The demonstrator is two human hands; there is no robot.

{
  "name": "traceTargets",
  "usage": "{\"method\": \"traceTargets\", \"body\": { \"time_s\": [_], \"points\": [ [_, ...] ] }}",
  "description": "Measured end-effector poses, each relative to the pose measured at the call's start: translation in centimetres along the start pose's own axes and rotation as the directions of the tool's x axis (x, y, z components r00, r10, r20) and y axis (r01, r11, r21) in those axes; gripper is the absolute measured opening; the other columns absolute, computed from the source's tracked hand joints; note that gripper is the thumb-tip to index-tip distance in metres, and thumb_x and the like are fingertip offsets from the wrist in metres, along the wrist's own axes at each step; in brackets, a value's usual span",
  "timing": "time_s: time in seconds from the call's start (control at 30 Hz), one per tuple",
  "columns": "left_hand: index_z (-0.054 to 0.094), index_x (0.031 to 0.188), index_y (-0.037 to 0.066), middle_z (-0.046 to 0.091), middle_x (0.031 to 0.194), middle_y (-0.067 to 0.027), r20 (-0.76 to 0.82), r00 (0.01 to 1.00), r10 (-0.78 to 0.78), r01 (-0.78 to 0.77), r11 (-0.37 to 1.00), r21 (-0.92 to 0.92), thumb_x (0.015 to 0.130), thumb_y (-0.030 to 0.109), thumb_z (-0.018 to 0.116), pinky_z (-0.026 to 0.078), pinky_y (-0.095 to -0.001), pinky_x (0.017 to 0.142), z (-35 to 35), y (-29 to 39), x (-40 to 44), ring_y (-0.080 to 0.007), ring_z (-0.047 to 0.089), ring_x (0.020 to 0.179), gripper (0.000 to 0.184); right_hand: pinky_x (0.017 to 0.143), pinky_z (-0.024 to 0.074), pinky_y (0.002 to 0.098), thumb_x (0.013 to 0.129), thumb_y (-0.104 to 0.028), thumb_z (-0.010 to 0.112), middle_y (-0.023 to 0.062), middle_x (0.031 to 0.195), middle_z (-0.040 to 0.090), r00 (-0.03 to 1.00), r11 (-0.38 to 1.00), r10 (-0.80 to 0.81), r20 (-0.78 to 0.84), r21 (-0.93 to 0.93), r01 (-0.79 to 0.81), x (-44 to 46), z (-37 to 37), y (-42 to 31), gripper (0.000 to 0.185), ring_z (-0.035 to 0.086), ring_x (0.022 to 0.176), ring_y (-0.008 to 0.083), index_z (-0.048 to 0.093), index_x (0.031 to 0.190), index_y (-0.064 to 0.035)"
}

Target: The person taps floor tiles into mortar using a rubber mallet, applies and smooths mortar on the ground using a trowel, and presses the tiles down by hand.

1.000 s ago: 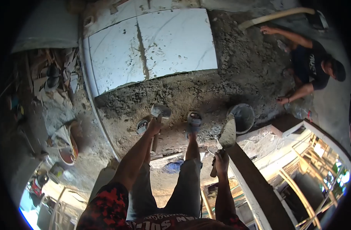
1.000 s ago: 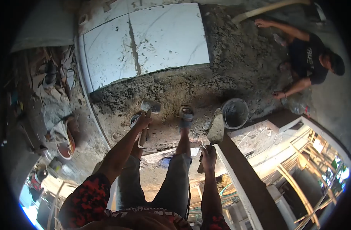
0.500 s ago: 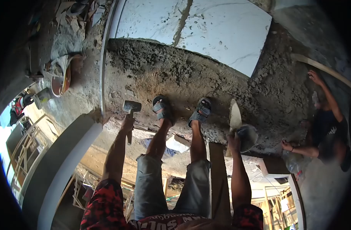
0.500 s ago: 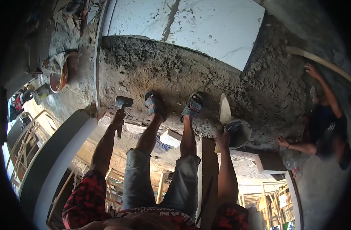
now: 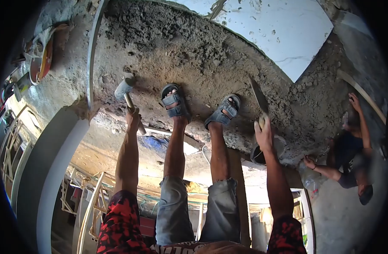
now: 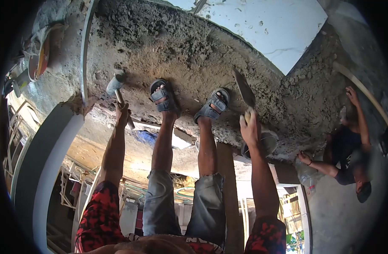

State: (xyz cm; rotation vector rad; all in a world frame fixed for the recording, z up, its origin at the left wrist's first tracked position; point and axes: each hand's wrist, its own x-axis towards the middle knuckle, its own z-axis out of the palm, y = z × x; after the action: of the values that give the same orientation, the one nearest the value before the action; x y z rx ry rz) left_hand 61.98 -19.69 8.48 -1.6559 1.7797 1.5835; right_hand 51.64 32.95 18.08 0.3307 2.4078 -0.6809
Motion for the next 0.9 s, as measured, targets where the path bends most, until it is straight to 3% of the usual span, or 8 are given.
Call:
{"method": "traceTargets", "body": {
  "time_s": [0.13,0.23,0.37,0.5,0.57,0.63,0.7,0.9],
  "points": [
    [0.039,0.119,0.008,0.054,0.082,-0.0047,-0.052,0.990,-0.128,0.134,0.978,0.161,0.085,0.012,0.059,0.045,-0.0291,0.052,-1.1,-5.8,1.5,-0.0159,0.055,0.064,0.039,0.084,0.0486,0.0417,0.091,-0.023,0.051,0.0205,0.113,0.060,0.981,0.979,-0.182,0.059,-0.084,0.187,9.3,2.0,-9.5,0.037,0.058,0.102,0.0373,0.048,0.120,-0.0014],
    [0.045,0.128,0.010,0.058,0.103,-0.0063,0.151,0.927,-0.342,0.328,0.938,0.113,0.083,0.024,0.067,0.049,-0.0357,0.079,-3.6,-12.5,4.3,-0.0181,0.057,0.089,0.052,0.090,0.0438,0.0470,0.092,-0.030,0.046,0.0265,0.116,0.056,0.960,0.976,-0.212,0.184,-0.014,0.218,15.3,4.1,-16.5,0.040,0.054,0.108,0.0416,0.047,0.122,-0.0024],
    [0.013,0.147,0.015,0.054,0.117,-0.0090,-0.024,0.959,-0.283,0.284,0.958,0.041,0.084,0.025,0.067,0.048,-0.0355,0.081,2.2,-6.5,-2.6,-0.0193,0.056,0.098,0.083,0.076,0.0490,0.0512,0.093,-0.025,0.041,0.0287,0.098,0.062,0.957,0.955,-0.135,0.259,-0.224,0.195,20.3,6.4,-22.7,0.036,0.061,0.089,0.0435,0.042,0.119,0.0004],
    [0.006,0.147,0.014,0.054,0.115,-0.0102,0.295,0.950,-0.104,0.074,0.991,0.109,0.089,0.020,0.060,0.048,-0.0303,0.074,3.1,-7.3,-6.3,-0.0159,0.056,0.093,0.079,0.062,0.0507,0.0449,0.094,-0.021,0.037,0.0224,0.082,0.063,0.943,0.958,-0.104,0.316,-0.223,0.181,20.6,3.4,-20.4,0.035,0.063,0.067,0.0287,0.043,0.117,0.0050],
    [0.013,0.145,0.010,0.054,0.114,-0.0092,0.439,0.892,-0.104,0.090,0.995,0.051,0.091,0.021,0.058,0.048,-0.0290,0.074,4.9,-6.3,-9.4,-0.0150,0.056,0.092,0.072,0.063,0.0506,0.0431,0.096,-0.029,0.035,0.0243,0.099,0.062,0.945,0.960,-0.036,0.325,-0.252,0.124,20.1,0.9,-15.3,0.045,0.063,0.075,0.0278,0.036,0.131,-0.0012],
    [0.023,0.143,0.008,0.055,0.114,-0.0085,0.545,0.829,-0.127,0.165,0.986,-0.021,0.092,0.026,0.057,0.049,-0.0294,0.077,6.8,-6.5,-11.7,-0.0154,0.057,0.096,0.064,0.073,0.0520,0.0458,0.097,-0.029,0.031,0.0178,0.108,0.063,0.896,0.924,0.273,0.351,-0.354,-0.143,17.0,-4.7,-14.3,0.046,0.065,0.086,0.0307,0.033,0.139,-0.0110],
    [0.030,0.140,0.007,0.055,0.115,-0.0083,0.581,0.792,-0.188,0.224,0.975,0.009,0.092,0.030,0.056,0.048,-0.0308,0.080,9.3,-5.7,-15.0,-0.0163,0.057,0.100,0.060,0.082,0.0489,0.0471,0.096,-0.035,0.033,0.0206,0.117,0.059,0.974,0.837,0.138,0.182,-0.547,-0.016,16.1,-5.4,-6.8,0.049,0.061,0.100,0.0366,0.033,0.140,-0.0119],
    [0.038,0.135,0.004,0.056,0.117,-0.0110,0.739,0.624,-0.255,0.368,0.930,0.010,0.094,0.034,0.053,0.045,-0.0348,0.090,15.9,-2.2,-24.3,-0.0209,0.055,0.107,0.053,0.086,0.0446,0.0505,0.095,-0.037,0.039,0.0276,0.108,0.059,0.948,0.798,0.291,0.126,-0.578,-0.168,12.6,-10.6,3.4,0.050,0.056,0.100,0.0454,0.037,0.135,-0.0078]
  ]
}}
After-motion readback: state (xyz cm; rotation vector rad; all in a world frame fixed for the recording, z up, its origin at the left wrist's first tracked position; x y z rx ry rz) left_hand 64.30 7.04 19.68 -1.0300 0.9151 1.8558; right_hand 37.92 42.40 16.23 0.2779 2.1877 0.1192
